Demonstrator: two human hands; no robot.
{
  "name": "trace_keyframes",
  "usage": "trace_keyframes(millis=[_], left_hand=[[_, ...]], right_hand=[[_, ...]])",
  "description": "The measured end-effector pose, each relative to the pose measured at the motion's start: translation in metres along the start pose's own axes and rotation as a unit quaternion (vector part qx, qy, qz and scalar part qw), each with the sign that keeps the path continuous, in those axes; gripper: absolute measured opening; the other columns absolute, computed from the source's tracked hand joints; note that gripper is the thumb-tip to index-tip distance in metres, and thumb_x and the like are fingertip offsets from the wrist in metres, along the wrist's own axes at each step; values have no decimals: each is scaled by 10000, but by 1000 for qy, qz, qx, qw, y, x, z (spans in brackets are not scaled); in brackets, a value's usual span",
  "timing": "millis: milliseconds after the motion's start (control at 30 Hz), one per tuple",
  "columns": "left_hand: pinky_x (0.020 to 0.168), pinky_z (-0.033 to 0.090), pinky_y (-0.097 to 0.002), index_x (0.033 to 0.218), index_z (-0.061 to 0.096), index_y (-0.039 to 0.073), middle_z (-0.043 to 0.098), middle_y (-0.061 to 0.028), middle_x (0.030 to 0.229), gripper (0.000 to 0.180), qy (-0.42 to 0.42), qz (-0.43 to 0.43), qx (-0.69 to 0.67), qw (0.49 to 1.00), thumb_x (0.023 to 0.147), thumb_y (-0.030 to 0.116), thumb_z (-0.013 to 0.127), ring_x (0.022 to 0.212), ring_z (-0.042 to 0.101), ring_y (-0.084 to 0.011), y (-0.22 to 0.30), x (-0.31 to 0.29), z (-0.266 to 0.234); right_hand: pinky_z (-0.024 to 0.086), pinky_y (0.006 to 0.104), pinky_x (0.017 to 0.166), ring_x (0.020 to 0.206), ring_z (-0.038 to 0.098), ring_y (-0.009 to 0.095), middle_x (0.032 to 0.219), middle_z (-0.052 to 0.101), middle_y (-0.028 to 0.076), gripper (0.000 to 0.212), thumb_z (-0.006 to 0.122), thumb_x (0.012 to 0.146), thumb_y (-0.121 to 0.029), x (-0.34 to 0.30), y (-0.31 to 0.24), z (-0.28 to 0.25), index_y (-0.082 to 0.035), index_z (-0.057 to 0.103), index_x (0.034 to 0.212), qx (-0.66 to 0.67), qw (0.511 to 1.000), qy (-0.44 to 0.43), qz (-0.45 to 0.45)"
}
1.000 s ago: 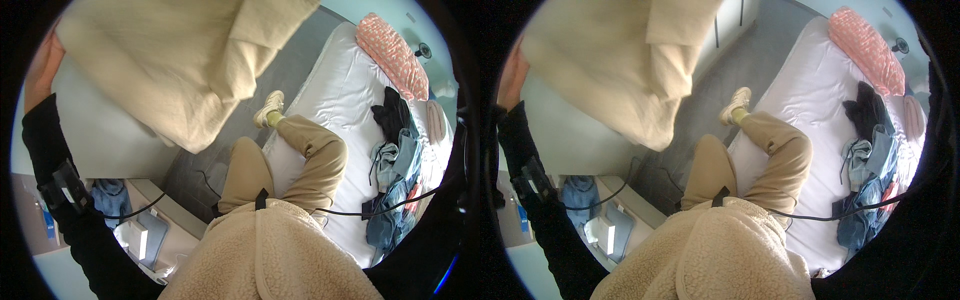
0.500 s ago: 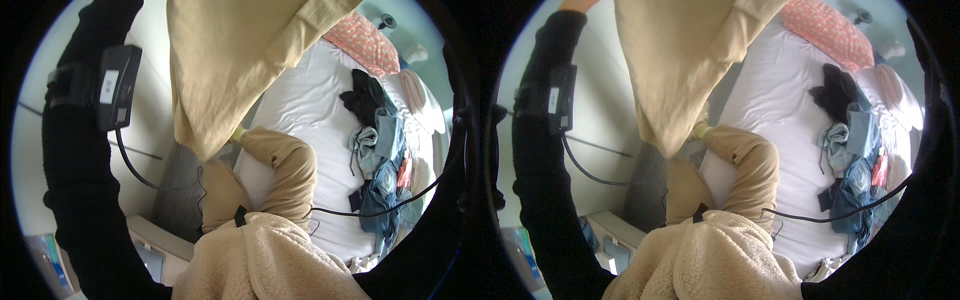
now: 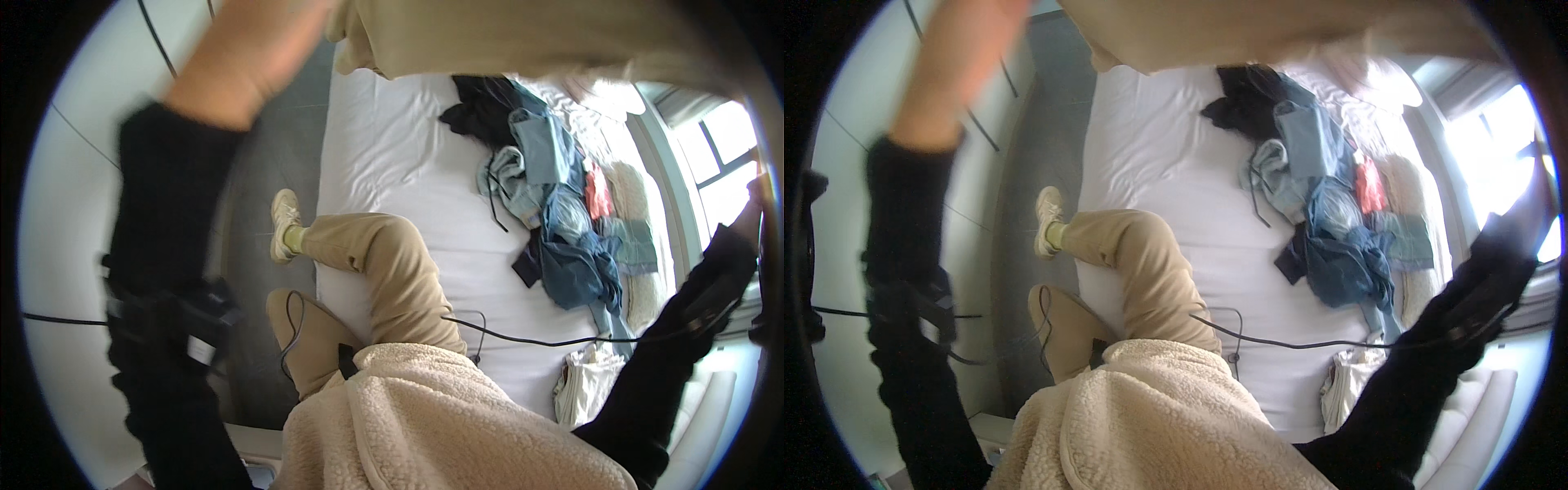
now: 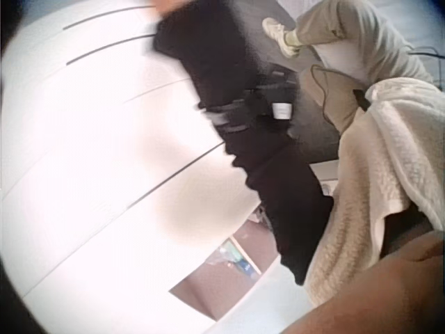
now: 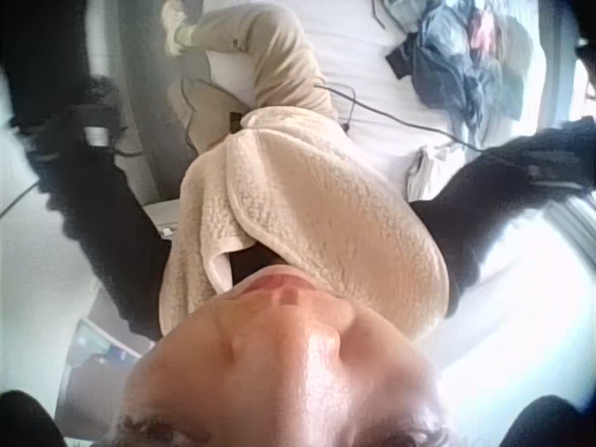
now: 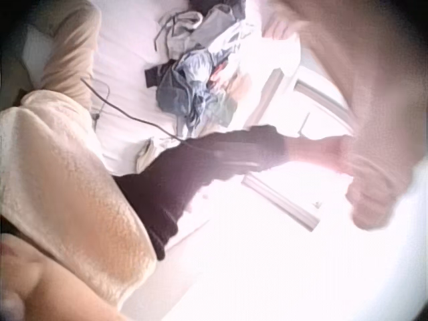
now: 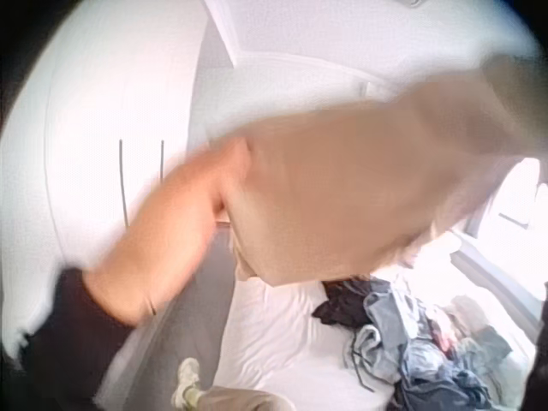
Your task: The person folds several pieces of clothing on a bed. They handle a white garment, a cream top with red hearts, a white t-shirt with text, and beige pants, folding each item and placing it aside.
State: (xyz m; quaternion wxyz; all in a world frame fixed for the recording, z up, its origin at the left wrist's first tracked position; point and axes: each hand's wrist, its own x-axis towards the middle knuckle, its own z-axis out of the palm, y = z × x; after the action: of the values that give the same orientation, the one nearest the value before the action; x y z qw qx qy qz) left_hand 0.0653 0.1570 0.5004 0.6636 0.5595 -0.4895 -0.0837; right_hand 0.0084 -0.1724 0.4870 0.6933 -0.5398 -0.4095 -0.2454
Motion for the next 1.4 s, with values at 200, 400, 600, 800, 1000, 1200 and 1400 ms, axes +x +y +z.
trace_keyframes(millis=[200,400,600,800,1000,1200,1400], left_hand=[[930,453,-310,1222,607,-2,675,-119,1125,345,-5,-162,37,986,981,240,552,1060,595,-167,-183,-113,196],[775,478,-357,1069,656,-10,676,-188,918,269,-204,-263,102,937,922,210,608,867,650,-272,-260,-196,309],[717,471,-415,930,656,-33,649,-225,855,261,-292,-211,91,929,901,224,617,798,622,-369,-267,-217,346],[815,473,-450,990,638,-32,648,-259,930,406,-379,-195,140,894,916,362,578,901,623,-395,-232,-200,335],[917,485,-347,1174,634,6,685,-171,1085,359,-267,-336,54,902,934,264,564,1022,647,-304,-268,-148,282],[1097,330,-433,1373,483,57,494,-179,1392,453,-294,-175,340,876,965,253,487,1313,435,-321,-381,-172,327],[1077,352,-433,1246,582,64,514,-126,1367,344,-346,-314,237,851,932,180,504,1278,457,-309,-400,-215,319]], right_hand=[[356,439,1073,1222,497,294,1302,545,150,441,441,1017,-368,-233,-160,-129,-32,515,1292,153,965,213,-7],[282,472,1146,1281,465,337,1330,556,123,453,377,1022,-410,-440,-187,-137,-83,544,1287,-111,887,442,75],[300,464,1142,1271,470,346,1299,565,117,404,426,1010,-358,-477,-225,-115,-77,545,1276,-103,867,487,17],[347,480,1116,1245,486,343,1306,537,141,428,489,992,-319,-477,-214,-114,-29,484,1307,-161,880,446,15],[286,483,1122,1252,472,300,1283,538,160,416,545,971,-284,-493,-206,-164,-8,488,1277,-41,960,265,-78],[283,468,1115,1237,480,282,1271,543,152,403,549,969,-279,-505,-217,-174,-12,498,1265,17,952,278,-125],[280,453,1107,1221,488,263,1259,548,144,389,553,967,-274,-487,-206,-179,-15,508,1254,54,955,268,-112]])
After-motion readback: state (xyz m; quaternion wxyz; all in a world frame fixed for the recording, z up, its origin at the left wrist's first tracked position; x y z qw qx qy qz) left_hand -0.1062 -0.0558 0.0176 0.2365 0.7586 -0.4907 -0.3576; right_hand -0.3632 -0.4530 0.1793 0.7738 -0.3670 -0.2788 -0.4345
